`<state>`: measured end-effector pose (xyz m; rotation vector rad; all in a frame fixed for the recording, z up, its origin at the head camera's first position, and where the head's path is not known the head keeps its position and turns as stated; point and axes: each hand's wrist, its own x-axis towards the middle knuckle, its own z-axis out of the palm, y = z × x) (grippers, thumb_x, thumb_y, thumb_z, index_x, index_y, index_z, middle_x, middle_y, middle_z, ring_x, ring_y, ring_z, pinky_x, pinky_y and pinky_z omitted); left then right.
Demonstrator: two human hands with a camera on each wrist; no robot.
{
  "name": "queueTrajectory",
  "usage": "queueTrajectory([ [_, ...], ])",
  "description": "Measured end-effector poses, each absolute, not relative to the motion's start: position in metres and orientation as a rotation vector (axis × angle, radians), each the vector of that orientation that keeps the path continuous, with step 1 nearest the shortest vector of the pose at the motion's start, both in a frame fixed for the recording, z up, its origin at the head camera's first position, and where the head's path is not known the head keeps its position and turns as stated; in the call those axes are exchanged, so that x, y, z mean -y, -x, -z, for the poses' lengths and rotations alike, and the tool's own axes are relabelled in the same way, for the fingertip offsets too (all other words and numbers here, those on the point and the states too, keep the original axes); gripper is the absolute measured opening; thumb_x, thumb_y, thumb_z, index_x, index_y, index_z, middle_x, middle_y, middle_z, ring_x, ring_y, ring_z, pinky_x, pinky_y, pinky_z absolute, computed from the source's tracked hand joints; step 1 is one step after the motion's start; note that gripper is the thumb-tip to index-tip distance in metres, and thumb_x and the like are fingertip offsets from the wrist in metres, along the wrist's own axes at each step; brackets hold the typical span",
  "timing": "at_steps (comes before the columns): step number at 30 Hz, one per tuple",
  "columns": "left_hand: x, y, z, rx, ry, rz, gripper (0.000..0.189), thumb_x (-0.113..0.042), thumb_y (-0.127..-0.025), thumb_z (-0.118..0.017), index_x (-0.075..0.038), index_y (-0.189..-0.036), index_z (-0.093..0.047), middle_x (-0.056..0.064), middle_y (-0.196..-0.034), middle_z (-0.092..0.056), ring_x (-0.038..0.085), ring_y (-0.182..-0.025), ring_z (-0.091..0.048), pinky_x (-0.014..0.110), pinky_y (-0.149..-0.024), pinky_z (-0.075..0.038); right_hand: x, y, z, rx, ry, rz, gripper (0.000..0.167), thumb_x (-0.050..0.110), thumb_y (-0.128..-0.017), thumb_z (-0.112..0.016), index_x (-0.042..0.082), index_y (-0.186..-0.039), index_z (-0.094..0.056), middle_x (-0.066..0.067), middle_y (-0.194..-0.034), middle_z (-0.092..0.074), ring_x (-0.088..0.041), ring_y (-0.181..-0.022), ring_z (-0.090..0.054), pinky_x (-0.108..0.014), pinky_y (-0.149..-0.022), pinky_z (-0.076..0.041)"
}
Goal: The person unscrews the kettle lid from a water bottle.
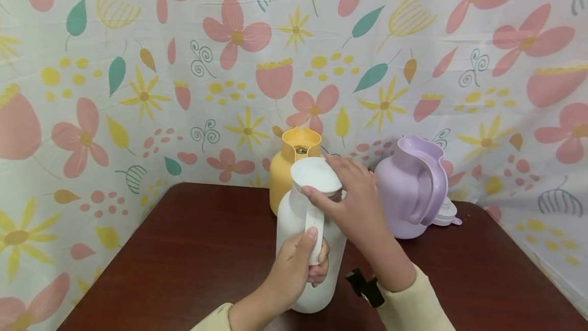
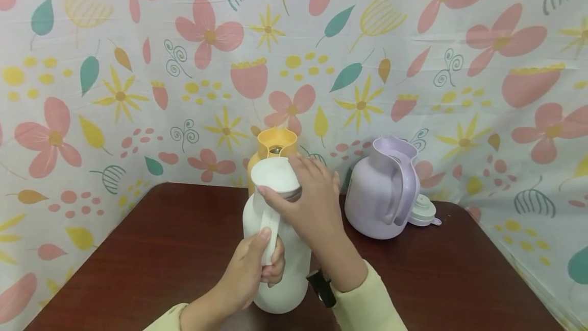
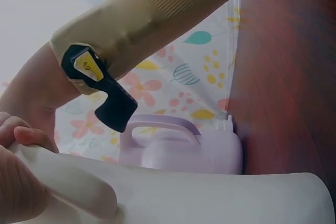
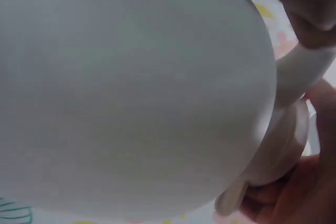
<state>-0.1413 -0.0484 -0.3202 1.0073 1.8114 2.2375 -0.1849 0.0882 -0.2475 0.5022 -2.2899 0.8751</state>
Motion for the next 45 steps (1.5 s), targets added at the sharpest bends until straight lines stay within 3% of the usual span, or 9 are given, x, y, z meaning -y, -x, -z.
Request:
queueTrajectory([
  [9,0.049,0.141,0.321,-1.810,-0.996,-2.236,0.053,-0.027,-0.110,-0.022,0.010,-0.072,-0.030,0.032,-0.057,-0.021,-0.003,-0.048,-0.033,0.018,-0.048,-0.030,-0.114,0.206,0.249,2.347,-0.798,-1.180,0.056,0.015,-0.088,-0.076,0.008,-0.141,-0.060,-0.016,-0.147,-0.058,-0.036,-0.141,-0.050,-0.058,-0.113,-0.040],
  [12,0.048,0.141,0.320,-1.811,-0.992,-2.236,0.053,-0.026,-0.110,-0.022,0.010,-0.073,-0.030,0.030,-0.057,-0.021,-0.003,-0.048,-0.033,0.018,-0.048,-0.030,-0.121,0.211,0.248,2.372,-0.869,-1.246,0.055,0.015,-0.090,-0.074,0.009,-0.143,-0.058,-0.014,-0.150,-0.056,-0.034,-0.143,-0.049,-0.040,-0.116,-0.040],
  [15,0.049,0.141,0.320,-1.813,-0.983,-2.238,0.053,-0.026,-0.110,-0.022,0.010,-0.073,-0.030,0.016,-0.053,-0.025,-0.004,-0.048,-0.033,0.018,-0.049,-0.031,-0.125,0.218,0.247,2.392,-0.950,-1.367,0.055,0.015,-0.093,-0.070,0.010,-0.146,-0.056,-0.012,-0.154,-0.053,-0.025,-0.143,-0.049,-0.019,-0.111,-0.039],
  [18,0.049,0.141,0.320,-1.813,-0.971,-2.237,0.053,-0.026,-0.110,-0.022,0.010,-0.072,-0.030,0.002,-0.055,-0.031,-0.003,-0.048,-0.033,0.018,-0.049,-0.031,-0.128,0.225,0.247,2.396,-1.048,-1.456,0.056,0.015,-0.094,-0.069,0.010,-0.147,-0.054,-0.012,-0.156,-0.050,-0.013,-0.143,-0.046,-0.009,-0.106,-0.036],
  [26,0.051,0.141,0.320,-1.817,-0.959,-2.241,0.053,-0.027,-0.110,-0.023,0.010,-0.073,-0.031,-0.002,-0.057,-0.034,-0.003,-0.049,-0.033,0.018,-0.049,-0.032,-0.139,0.246,0.238,2.404,-1.415,-1.376,0.059,0.023,-0.098,-0.068,0.007,-0.151,-0.048,-0.016,-0.158,-0.046,0.008,-0.144,-0.036,-0.010,-0.111,-0.034],
  [33,0.052,0.141,0.321,-1.811,-0.975,-2.246,0.053,-0.027,-0.110,-0.022,0.010,-0.073,-0.030,0.005,-0.056,-0.032,-0.003,-0.049,-0.033,0.018,-0.049,-0.031,-0.147,0.267,0.221,2.502,-1.698,-1.376,0.059,0.023,-0.098,-0.068,0.030,-0.153,-0.047,-0.025,-0.164,-0.033,0.011,-0.146,-0.032,-0.012,-0.113,-0.035],
  [36,0.053,0.142,0.321,-1.808,-0.989,-2.251,0.053,-0.027,-0.110,-0.022,0.009,-0.073,-0.030,0.014,-0.054,-0.027,-0.003,-0.049,-0.033,0.018,-0.049,-0.031,-0.149,0.276,0.211,2.580,-1.816,-1.442,0.062,0.019,-0.097,-0.069,0.030,-0.154,-0.045,-0.019,-0.166,-0.032,0.005,-0.146,-0.035,-0.018,-0.111,-0.042],
  [39,0.052,0.142,0.321,-1.790,-1.009,-2.255,0.053,-0.028,-0.110,-0.022,0.009,-0.073,-0.030,0.025,-0.056,-0.022,-0.002,-0.049,-0.032,0.018,-0.049,-0.031,-0.150,0.286,0.200,2.664,-1.956,-1.531,0.065,0.014,-0.097,-0.069,0.029,-0.155,-0.044,0.000,-0.165,-0.036,0.000,-0.145,-0.040,-0.024,-0.108,-0.048],
  [45,0.050,0.143,0.320,-1.783,-1.016,-2.241,0.054,-0.028,-0.110,-0.022,0.010,-0.074,-0.031,0.031,-0.058,-0.021,-0.003,-0.050,-0.033,0.017,-0.050,-0.032,-0.150,0.301,0.180,2.736,-2.224,-1.496,0.067,0.008,-0.098,-0.066,0.026,-0.157,-0.040,0.020,-0.162,-0.035,0.001,-0.149,-0.035,-0.024,-0.114,-0.044],
])
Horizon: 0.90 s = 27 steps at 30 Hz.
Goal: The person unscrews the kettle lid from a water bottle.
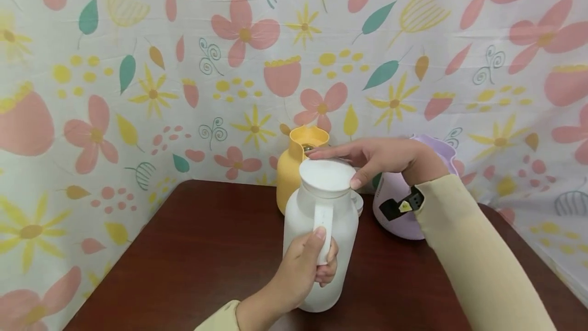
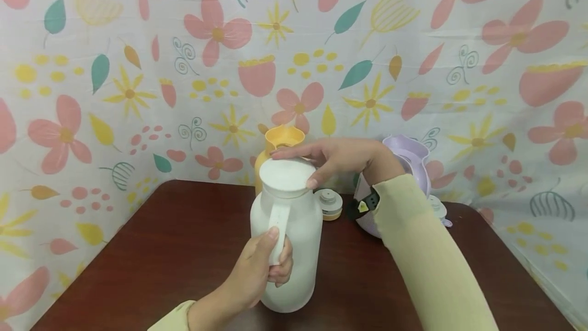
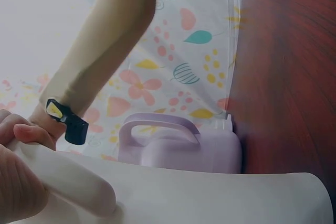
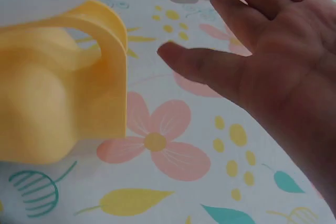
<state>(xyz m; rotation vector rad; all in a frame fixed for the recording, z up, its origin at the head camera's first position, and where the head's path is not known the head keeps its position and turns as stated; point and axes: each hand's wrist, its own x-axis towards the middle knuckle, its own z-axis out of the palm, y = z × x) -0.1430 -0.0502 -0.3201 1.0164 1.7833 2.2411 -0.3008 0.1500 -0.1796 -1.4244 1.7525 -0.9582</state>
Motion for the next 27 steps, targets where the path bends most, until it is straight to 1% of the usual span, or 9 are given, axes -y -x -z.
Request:
queueTrajectory([
  [4,0.050,0.144,0.321,-1.792,-1.003,-2.239,0.054,-0.028,-0.110,-0.022,0.010,-0.074,-0.031,0.031,-0.058,-0.021,-0.003,-0.049,-0.033,0.018,-0.050,-0.032,-0.151,0.303,0.176,-1.712,1.446,0.942,0.069,0.007,-0.098,-0.065,0.023,-0.159,-0.036,0.020,-0.164,-0.032,0.001,-0.150,-0.034,-0.024,-0.117,-0.041],
  [6,0.050,0.144,0.320,-1.790,-1.000,-2.240,0.054,-0.029,-0.110,-0.022,0.010,-0.074,-0.032,0.031,-0.059,-0.021,-0.002,-0.049,-0.033,0.018,-0.050,-0.032,-0.153,0.301,0.177,-1.726,1.453,1.007,0.070,0.015,-0.099,-0.066,0.018,-0.161,-0.032,0.015,-0.168,-0.028,-0.003,-0.154,-0.030,-0.027,-0.120,-0.038],
  [8,0.051,0.144,0.321,-1.784,-1.006,-2.243,0.054,-0.029,-0.111,-0.022,0.010,-0.074,-0.032,0.031,-0.058,-0.021,-0.002,-0.050,-0.033,0.018,-0.050,-0.031,-0.153,0.289,0.179,-1.862,1.419,1.137,0.070,0.023,-0.101,-0.064,0.013,-0.161,-0.030,0.006,-0.170,-0.026,-0.010,-0.157,-0.025,-0.039,-0.125,-0.032],
  [10,0.051,0.144,0.321,-1.777,-1.014,-2.248,0.055,-0.029,-0.111,-0.022,0.010,-0.075,-0.032,0.031,-0.058,-0.022,-0.002,-0.050,-0.033,0.018,-0.049,-0.031,-0.151,0.271,0.181,-2.155,1.334,1.278,0.072,0.038,-0.101,-0.063,0.011,-0.160,-0.032,-0.004,-0.169,-0.029,-0.021,-0.157,-0.026,-0.053,-0.125,-0.028],
  [13,0.052,0.144,0.321,-1.768,-1.029,-2.255,0.056,-0.030,-0.112,-0.023,0.010,-0.075,-0.032,0.031,-0.058,-0.022,-0.003,-0.050,-0.033,0.018,-0.049,-0.032,-0.141,0.236,0.195,-2.622,1.065,1.442,0.072,0.053,-0.100,-0.057,0.014,-0.158,-0.037,-0.015,-0.164,-0.037,-0.034,-0.153,-0.033,-0.066,-0.118,-0.032],
  [16,0.053,0.144,0.322,-1.758,-1.042,-2.262,0.057,-0.032,-0.113,-0.024,0.010,-0.075,-0.032,0.031,-0.058,-0.022,-0.003,-0.050,-0.033,0.018,-0.049,-0.031,-0.126,0.209,0.220,-2.855,0.892,1.577,0.084,0.067,-0.094,-0.058,0.014,-0.157,-0.038,-0.021,-0.160,-0.041,-0.042,-0.145,-0.044,-0.065,-0.110,-0.043],
  [19,0.053,0.145,0.322,-1.746,-1.054,-2.262,0.058,-0.034,-0.113,-0.023,0.010,-0.075,-0.032,0.030,-0.057,-0.022,-0.003,-0.050,-0.033,0.018,-0.049,-0.031,-0.112,0.192,0.243,-2.882,0.842,1.789,0.094,0.069,-0.089,-0.064,0.010,-0.157,-0.036,-0.022,-0.158,-0.042,-0.043,-0.142,-0.047,-0.064,-0.107,-0.046],
  [22,0.053,0.146,0.323,-1.743,-1.064,-2.254,0.059,-0.034,-0.113,-0.023,0.010,-0.075,-0.032,0.029,-0.057,-0.023,-0.003,-0.050,-0.033,0.019,-0.049,-0.031,-0.102,0.183,0.256,-2.916,0.800,1.875,0.103,0.067,-0.085,-0.070,0.007,-0.159,-0.032,-0.022,-0.158,-0.041,-0.040,-0.144,-0.045,-0.067,-0.111,-0.041],
  [27,0.052,0.146,0.324,-1.741,-1.060,-2.259,0.058,-0.033,-0.112,-0.023,0.010,-0.074,-0.032,0.029,-0.057,-0.023,-0.002,-0.049,-0.032,0.019,-0.049,-0.031,-0.092,0.178,0.259,-2.966,0.669,1.807,0.099,0.055,-0.087,-0.075,0.008,-0.160,-0.029,-0.020,-0.157,-0.045,-0.040,-0.145,-0.045,-0.066,-0.117,-0.034],
])
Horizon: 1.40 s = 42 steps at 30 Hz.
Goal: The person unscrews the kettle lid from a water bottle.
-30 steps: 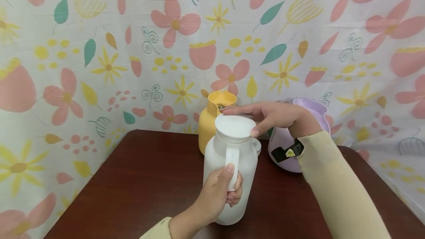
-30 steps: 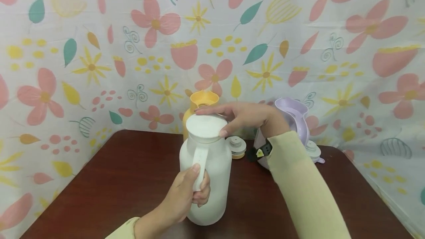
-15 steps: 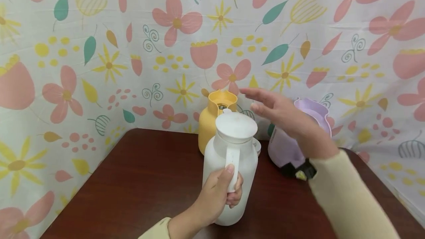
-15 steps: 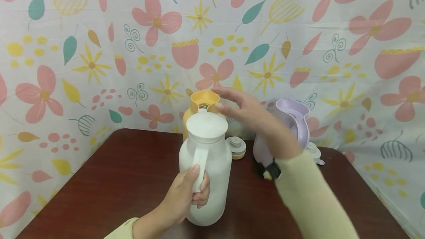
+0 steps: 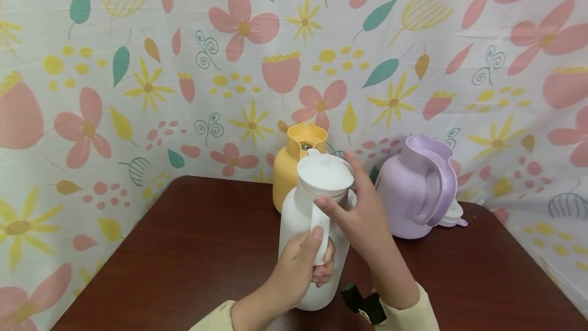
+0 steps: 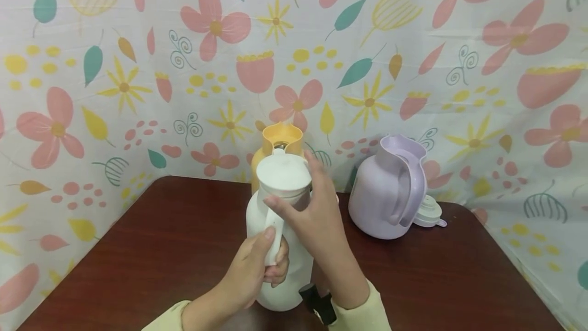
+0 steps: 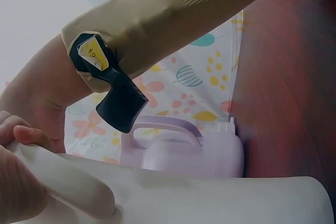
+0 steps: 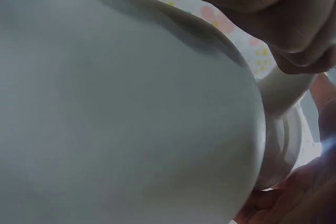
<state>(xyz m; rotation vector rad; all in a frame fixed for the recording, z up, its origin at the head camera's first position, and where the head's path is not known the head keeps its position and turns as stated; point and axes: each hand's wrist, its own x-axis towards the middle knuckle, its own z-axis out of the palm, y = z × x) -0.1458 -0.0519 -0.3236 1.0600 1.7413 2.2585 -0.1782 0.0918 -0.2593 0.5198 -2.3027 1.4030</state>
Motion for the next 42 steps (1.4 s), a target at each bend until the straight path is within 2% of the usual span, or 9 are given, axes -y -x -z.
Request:
queueTrajectory([
  [6,0.050,0.146,0.324,-1.747,-1.064,-2.251,0.058,-0.032,-0.112,-0.022,0.009,-0.073,-0.032,0.030,-0.057,-0.023,-0.002,-0.049,-0.032,0.018,-0.049,-0.031,-0.090,0.181,0.250,2.414,-0.380,-1.376,0.082,0.040,-0.087,-0.077,0.012,-0.156,-0.041,-0.015,-0.158,-0.045,-0.035,-0.145,-0.045,-0.059,-0.116,-0.038],
  [9,0.050,0.145,0.323,-1.749,-1.058,-2.253,0.056,-0.030,-0.112,-0.022,0.009,-0.073,-0.031,0.030,-0.056,-0.022,-0.001,-0.049,-0.032,0.018,-0.048,-0.030,-0.089,0.184,0.244,2.472,-0.287,-1.406,0.072,0.036,-0.087,-0.077,0.019,-0.151,-0.048,-0.011,-0.154,-0.051,-0.030,-0.137,-0.053,-0.051,-0.109,-0.045],
  [13,0.050,0.144,0.322,-1.738,-1.041,-2.252,0.054,-0.028,-0.111,-0.023,0.009,-0.073,-0.031,0.028,-0.056,-0.022,-0.002,-0.049,-0.032,0.019,-0.047,-0.030,-0.091,0.190,0.244,2.452,-0.299,-1.471,0.064,0.029,-0.088,-0.077,0.021,-0.147,-0.053,-0.011,-0.149,-0.057,-0.028,-0.125,-0.059,-0.041,-0.098,-0.048],
  [20,0.050,0.143,0.322,-1.755,-1.006,-2.238,0.054,-0.028,-0.110,-0.023,0.009,-0.072,-0.031,0.028,-0.056,-0.022,-0.002,-0.049,-0.033,0.017,-0.048,-0.031,-0.103,0.202,0.250,2.391,-0.546,-1.512,0.059,0.020,-0.089,-0.073,0.016,-0.145,-0.056,-0.016,-0.142,-0.060,-0.021,-0.112,-0.062,-0.029,-0.087,-0.053],
  [25,0.051,0.144,0.320,-1.771,-0.947,-2.235,0.053,-0.028,-0.109,-0.026,0.010,-0.072,-0.030,0.005,-0.053,-0.030,-0.001,-0.048,-0.033,0.018,-0.048,-0.030,-0.108,0.214,0.252,2.342,-0.721,-1.682,0.057,0.014,-0.089,-0.069,0.009,-0.144,-0.055,-0.018,-0.136,-0.061,-0.006,-0.103,-0.061,-0.022,-0.083,-0.053],
  [29,0.052,0.145,0.320,-1.775,-0.927,-2.241,0.052,-0.029,-0.108,-0.026,0.010,-0.072,-0.030,-0.004,-0.055,-0.034,-0.001,-0.048,-0.033,0.018,-0.048,-0.030,-0.114,0.227,0.252,2.323,-0.926,-1.761,0.057,0.017,-0.092,-0.068,0.005,-0.145,-0.052,-0.006,-0.138,-0.061,-0.004,-0.109,-0.061,-0.021,-0.088,-0.052],
  [33,0.051,0.146,0.320,-1.753,-0.956,-2.244,0.052,-0.028,-0.107,-0.026,0.009,-0.071,-0.029,-0.004,-0.055,-0.034,-0.001,-0.049,-0.033,0.018,-0.048,-0.030,-0.125,0.237,0.249,2.384,-1.077,-1.797,0.056,0.025,-0.094,-0.071,0.012,-0.145,-0.053,0.009,-0.133,-0.062,-0.006,-0.111,-0.061,-0.022,-0.089,-0.052],
  [37,0.050,0.147,0.319,-1.740,-0.956,-2.246,0.052,-0.028,-0.107,-0.027,0.010,-0.071,-0.029,-0.005,-0.055,-0.034,-0.001,-0.048,-0.033,0.018,-0.048,-0.029,-0.134,0.247,0.244,2.434,-1.247,-1.741,0.054,0.030,-0.093,-0.072,0.022,-0.143,-0.054,0.011,-0.128,-0.064,-0.006,-0.109,-0.063,-0.023,-0.087,-0.053],
  [42,0.047,0.147,0.321,-1.729,-0.960,-2.253,0.051,-0.027,-0.107,-0.026,0.010,-0.071,-0.029,-0.006,-0.055,-0.034,-0.002,-0.048,-0.033,0.018,-0.048,-0.029,-0.143,0.265,0.238,2.429,-1.550,-1.754,0.051,0.033,-0.094,-0.070,0.031,-0.142,-0.054,0.011,-0.132,-0.062,-0.007,-0.112,-0.062,-0.024,-0.091,-0.053],
])
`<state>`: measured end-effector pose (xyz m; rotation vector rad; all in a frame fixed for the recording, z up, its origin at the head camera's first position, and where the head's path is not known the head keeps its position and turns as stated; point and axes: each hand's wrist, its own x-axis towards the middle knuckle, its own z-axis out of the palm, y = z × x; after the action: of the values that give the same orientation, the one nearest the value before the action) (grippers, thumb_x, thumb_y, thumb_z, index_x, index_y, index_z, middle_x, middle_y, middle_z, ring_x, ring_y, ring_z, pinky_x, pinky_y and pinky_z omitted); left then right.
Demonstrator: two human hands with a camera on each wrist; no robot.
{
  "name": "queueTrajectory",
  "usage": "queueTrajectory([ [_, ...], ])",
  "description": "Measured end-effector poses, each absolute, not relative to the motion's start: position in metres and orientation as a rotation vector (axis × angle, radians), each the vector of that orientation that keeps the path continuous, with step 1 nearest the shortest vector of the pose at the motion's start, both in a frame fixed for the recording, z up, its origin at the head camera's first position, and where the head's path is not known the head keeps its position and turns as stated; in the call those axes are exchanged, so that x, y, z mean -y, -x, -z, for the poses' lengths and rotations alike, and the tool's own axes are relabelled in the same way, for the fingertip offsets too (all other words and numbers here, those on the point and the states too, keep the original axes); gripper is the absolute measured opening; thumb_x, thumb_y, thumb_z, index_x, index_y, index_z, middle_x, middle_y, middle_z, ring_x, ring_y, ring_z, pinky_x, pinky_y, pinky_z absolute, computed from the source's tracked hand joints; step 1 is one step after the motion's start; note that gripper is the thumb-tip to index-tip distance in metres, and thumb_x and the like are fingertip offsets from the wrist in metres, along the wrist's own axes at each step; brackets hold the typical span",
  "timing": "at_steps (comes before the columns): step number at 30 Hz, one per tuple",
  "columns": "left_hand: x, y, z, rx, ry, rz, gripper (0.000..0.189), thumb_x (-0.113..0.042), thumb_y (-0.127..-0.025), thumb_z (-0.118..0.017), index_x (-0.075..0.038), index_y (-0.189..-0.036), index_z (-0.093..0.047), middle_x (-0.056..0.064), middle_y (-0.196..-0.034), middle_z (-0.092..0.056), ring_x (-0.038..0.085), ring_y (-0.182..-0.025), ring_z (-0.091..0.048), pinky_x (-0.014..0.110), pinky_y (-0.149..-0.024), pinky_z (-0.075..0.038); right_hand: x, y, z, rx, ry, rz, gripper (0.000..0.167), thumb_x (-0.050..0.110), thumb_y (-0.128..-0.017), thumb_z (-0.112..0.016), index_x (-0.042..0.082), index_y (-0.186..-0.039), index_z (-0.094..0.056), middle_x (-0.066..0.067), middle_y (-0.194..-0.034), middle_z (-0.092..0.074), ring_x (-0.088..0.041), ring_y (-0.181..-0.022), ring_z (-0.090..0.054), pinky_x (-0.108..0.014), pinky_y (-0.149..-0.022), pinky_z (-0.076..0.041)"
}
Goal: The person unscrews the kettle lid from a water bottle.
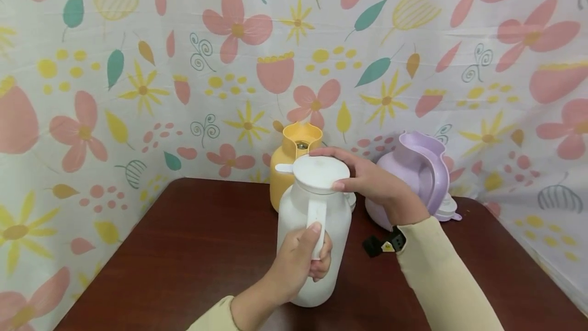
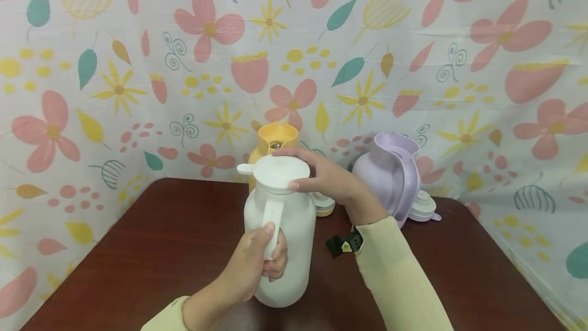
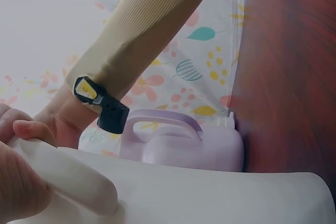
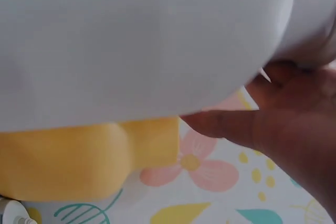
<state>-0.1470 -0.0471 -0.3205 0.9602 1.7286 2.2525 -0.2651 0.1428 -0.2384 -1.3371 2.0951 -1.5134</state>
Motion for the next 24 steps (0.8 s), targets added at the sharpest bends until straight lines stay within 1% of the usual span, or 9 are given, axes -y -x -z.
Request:
queueTrajectory([
  [3,0.048,0.148,0.322,-1.712,-0.969,-2.256,0.051,-0.027,-0.107,-0.026,0.010,-0.071,-0.028,-0.006,-0.055,-0.034,-0.002,-0.048,-0.033,0.018,-0.048,-0.029,-0.144,0.277,0.235,-1.970,1.399,1.441,0.052,0.036,-0.094,-0.071,0.034,-0.143,-0.052,0.012,-0.136,-0.059,-0.006,-0.115,-0.060,-0.023,-0.093,-0.053],
  [9,0.049,0.148,0.322,-1.711,-0.984,-2.249,0.052,-0.028,-0.107,-0.026,0.010,-0.072,-0.028,-0.007,-0.056,-0.034,-0.001,-0.049,-0.033,0.018,-0.048,-0.029,-0.145,0.301,0.224,-1.732,1.486,1.235,0.066,0.037,-0.095,-0.072,0.031,-0.154,-0.043,0.010,-0.147,-0.054,-0.007,-0.128,-0.057,-0.027,-0.101,-0.052],
  [15,0.049,0.148,0.322,-1.720,-0.966,-2.250,0.052,-0.028,-0.107,-0.026,0.011,-0.072,-0.028,-0.005,-0.055,-0.033,-0.002,-0.048,-0.033,0.017,-0.048,-0.029,-0.141,0.322,0.212,-1.600,1.490,1.083,0.074,0.039,-0.093,-0.074,0.032,-0.158,-0.037,0.013,-0.153,-0.049,-0.005,-0.136,-0.050,-0.025,-0.110,-0.045],
  [17,0.049,0.149,0.322,-1.720,-0.960,-2.251,0.052,-0.028,-0.107,-0.026,0.011,-0.072,-0.028,-0.005,-0.055,-0.033,-0.002,-0.048,-0.033,0.017,-0.048,-0.029,-0.141,0.324,0.211,-1.568,1.540,1.064,0.082,0.044,-0.093,-0.072,0.028,-0.162,-0.029,0.011,-0.160,-0.041,-0.006,-0.145,-0.043,-0.025,-0.116,-0.041],
  [19,0.049,0.148,0.322,-1.719,-0.954,-2.249,0.052,-0.028,-0.107,-0.027,0.011,-0.072,-0.028,-0.005,-0.056,-0.034,-0.002,-0.048,-0.033,0.017,-0.048,-0.029,-0.143,0.322,0.213,-1.583,1.595,1.068,0.093,0.053,-0.094,-0.068,0.023,-0.165,-0.016,0.006,-0.167,-0.032,-0.008,-0.151,-0.036,-0.026,-0.120,-0.037],
  [20,0.049,0.148,0.321,-1.720,-0.949,-2.248,0.052,-0.028,-0.107,-0.027,0.012,-0.072,-0.028,-0.005,-0.056,-0.034,-0.002,-0.048,-0.033,0.017,-0.048,-0.029,-0.145,0.318,0.214,-1.626,1.610,1.088,0.098,0.059,-0.093,-0.065,0.022,-0.166,-0.010,0.002,-0.170,-0.027,-0.009,-0.154,-0.033,-0.027,-0.121,-0.037],
  [21,0.049,0.148,0.321,-1.719,-0.946,-2.246,0.053,-0.028,-0.107,-0.027,0.012,-0.073,-0.028,-0.005,-0.056,-0.034,-0.002,-0.048,-0.033,0.017,-0.048,-0.029,-0.146,0.312,0.215,-1.693,1.611,1.122,0.104,0.065,-0.092,-0.063,0.020,-0.166,-0.005,-0.002,-0.171,-0.022,-0.013,-0.156,-0.030,-0.029,-0.121,-0.037],
  [22,0.049,0.147,0.321,-1.721,-0.945,-2.245,0.053,-0.028,-0.108,-0.027,0.012,-0.073,-0.028,-0.005,-0.056,-0.034,-0.002,-0.048,-0.033,0.017,-0.048,-0.029,-0.147,0.303,0.217,-1.804,1.609,1.165,0.108,0.071,-0.091,-0.058,0.019,-0.166,-0.002,-0.007,-0.172,-0.020,-0.018,-0.157,-0.028,-0.036,-0.121,-0.038],
  [24,0.049,0.147,0.321,-1.723,-0.947,-2.243,0.053,-0.028,-0.108,-0.027,0.012,-0.073,-0.028,-0.004,-0.056,-0.034,-0.002,-0.048,-0.033,0.017,-0.048,-0.029,-0.148,0.280,0.221,-2.078,1.496,1.308,0.107,0.078,-0.090,-0.050,0.018,-0.166,-0.005,-0.015,-0.170,-0.021,-0.028,-0.157,-0.028,-0.051,-0.121,-0.038],
])
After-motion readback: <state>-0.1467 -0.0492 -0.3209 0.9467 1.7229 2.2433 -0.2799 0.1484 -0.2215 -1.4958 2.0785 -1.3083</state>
